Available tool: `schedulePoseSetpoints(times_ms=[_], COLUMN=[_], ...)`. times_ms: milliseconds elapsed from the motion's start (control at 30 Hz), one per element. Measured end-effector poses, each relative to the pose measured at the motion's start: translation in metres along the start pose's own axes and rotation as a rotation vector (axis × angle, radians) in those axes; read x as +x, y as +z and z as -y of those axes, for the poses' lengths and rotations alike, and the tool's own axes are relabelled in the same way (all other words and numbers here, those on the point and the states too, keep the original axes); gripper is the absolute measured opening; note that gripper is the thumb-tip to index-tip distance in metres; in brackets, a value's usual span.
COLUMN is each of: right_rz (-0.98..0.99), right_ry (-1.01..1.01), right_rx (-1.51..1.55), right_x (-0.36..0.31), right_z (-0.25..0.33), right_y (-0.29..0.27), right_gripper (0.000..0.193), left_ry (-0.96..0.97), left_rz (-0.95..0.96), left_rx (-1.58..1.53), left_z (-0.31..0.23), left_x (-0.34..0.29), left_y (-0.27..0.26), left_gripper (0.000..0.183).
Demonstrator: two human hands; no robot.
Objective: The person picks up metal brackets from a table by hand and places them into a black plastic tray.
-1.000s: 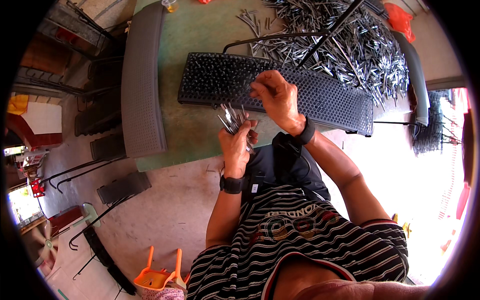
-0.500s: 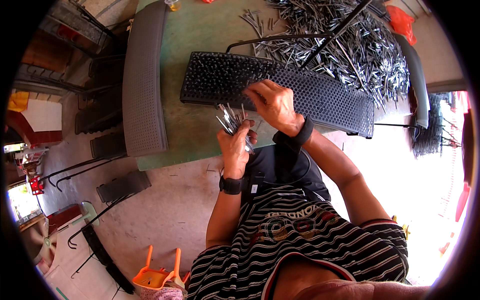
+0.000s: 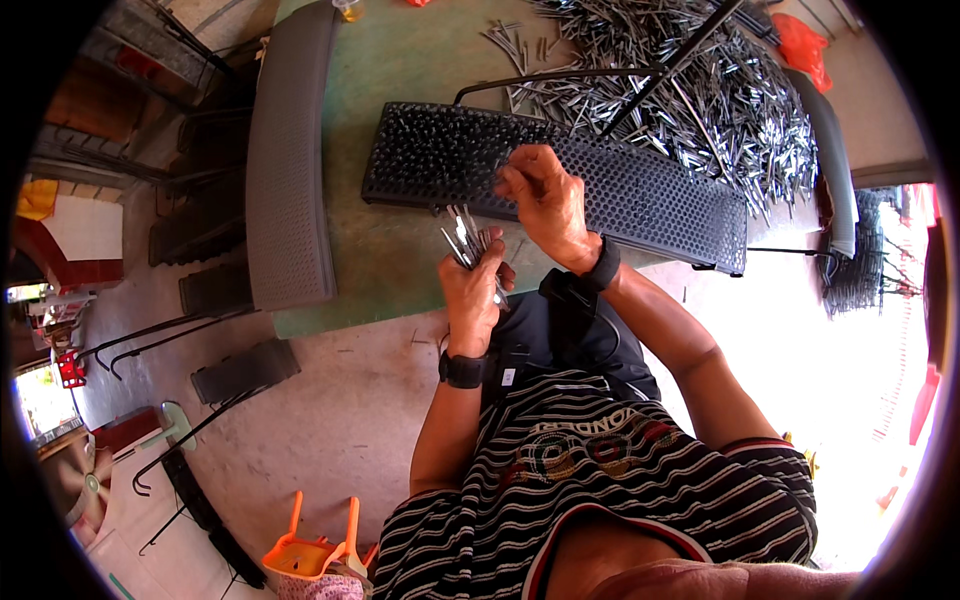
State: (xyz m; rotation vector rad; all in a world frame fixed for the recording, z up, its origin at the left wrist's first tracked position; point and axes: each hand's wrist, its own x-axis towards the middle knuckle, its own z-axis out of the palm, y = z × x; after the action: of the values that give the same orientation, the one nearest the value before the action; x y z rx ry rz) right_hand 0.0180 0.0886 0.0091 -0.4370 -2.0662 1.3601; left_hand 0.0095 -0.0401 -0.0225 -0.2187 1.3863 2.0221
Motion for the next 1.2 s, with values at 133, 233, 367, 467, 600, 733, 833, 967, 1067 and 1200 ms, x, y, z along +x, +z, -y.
schedulePoseSetpoints(times_ms=[133, 233, 367, 467, 600, 733, 833, 967, 1067, 1200], right_rz=[0.050, 0.150, 0.202, 0.260, 0.435, 0.354, 0.230, 0.330, 0.109, -0.157], right_ry=[-0.041, -0.221, -0.450, -0.457, -0.441, -0.544, 0.001, 0.754, 0.902, 1.000], right_rx=[-0.060, -0.310, -0.464, -0.571, -0.648, -0.548, 0.001, 1.322, 1.692, 1.526], right_x=[-0.004, 0.000, 0.005, 0.011, 0.024, 0.026, -0.007, -0.066, -0.065, -0.043], right_z=[-0.014, -0.012, -0.014, -0.007, -0.004, 0.000, 0.007, -0.023, -0.006, 0.040], right_y=[0.006, 0.001, -0.003, -0.008, -0.011, -0.017, -0.024, -0.014, -0.019, -0.039], right_gripper=[0.008, 0.007, 0.010, 0.014, 0.015, 0.014, 0.017, 0.054, 0.056, 0.050], left_ry=[0.024, 0.029, 0.038, 0.069, 0.080, 0.137, 0.265, 0.500, 0.578, 0.703], left_rz=[0.006, -0.003, -0.008, -0.003, 0.004, -0.031, -0.012, 0.068, 0.150, 0.198], left_rx=[0.008, 0.000, -0.012, -0.007, 0.010, -0.003, -0.011, 0.128, 0.174, 0.223], left_z=[-0.003, -0.005, -0.009, -0.012, -0.015, -0.019, -0.029, -0.046, -0.032, -0.005], left_x=[-0.002, -0.003, -0.004, -0.007, -0.011, -0.018, -0.026, -0.036, -0.034, -0.029], left_y=[-0.001, -0.001, 0.002, 0.004, 0.007, 0.008, 0.017, 0.056, 0.072, 0.080], left_gripper=[0.013, 0.014, 0.015, 0.015, 0.015, 0.017, 0.017, 0.021, 0.028, 0.039])
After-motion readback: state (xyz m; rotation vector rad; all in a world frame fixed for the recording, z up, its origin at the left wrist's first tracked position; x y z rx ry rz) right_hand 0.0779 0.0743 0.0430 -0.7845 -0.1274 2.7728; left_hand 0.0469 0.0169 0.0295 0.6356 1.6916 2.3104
